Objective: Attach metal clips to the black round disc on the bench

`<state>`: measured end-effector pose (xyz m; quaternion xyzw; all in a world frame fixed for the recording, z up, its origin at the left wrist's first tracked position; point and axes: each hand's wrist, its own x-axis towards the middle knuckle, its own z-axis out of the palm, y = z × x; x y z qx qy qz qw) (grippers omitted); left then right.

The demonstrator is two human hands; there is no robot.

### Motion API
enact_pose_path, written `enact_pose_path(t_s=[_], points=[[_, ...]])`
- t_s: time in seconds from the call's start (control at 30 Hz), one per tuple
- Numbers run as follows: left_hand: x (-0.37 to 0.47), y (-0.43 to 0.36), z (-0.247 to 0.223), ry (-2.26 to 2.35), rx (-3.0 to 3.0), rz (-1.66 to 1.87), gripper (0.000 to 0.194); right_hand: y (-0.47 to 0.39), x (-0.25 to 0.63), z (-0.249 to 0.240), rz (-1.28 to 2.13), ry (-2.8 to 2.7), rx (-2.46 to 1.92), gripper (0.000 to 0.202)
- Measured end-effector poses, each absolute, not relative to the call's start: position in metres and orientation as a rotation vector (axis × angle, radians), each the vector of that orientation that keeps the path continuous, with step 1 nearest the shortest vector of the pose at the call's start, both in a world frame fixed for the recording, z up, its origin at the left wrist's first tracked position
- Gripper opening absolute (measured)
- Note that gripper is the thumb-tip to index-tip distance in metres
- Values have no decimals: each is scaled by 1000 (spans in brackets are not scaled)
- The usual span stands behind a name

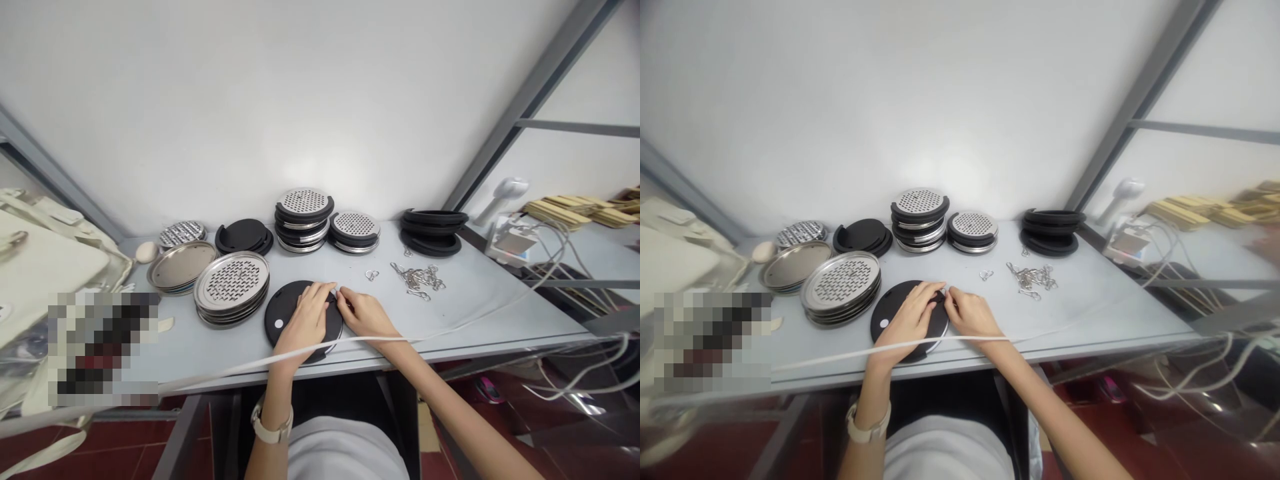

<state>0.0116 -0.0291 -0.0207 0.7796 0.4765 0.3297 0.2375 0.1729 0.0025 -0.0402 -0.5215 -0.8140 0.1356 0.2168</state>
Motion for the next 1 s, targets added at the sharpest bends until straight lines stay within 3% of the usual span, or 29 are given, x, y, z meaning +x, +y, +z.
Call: enact_pose_path(t_s=[0.4,1.0], points=[[11,-28,-22,1315,2170,864,44,4,171,-42,285,-2276,-1548,29],[8,-25,-22,1293,2194,816,46,2,172,-39,434,-2253,-1422,28]])
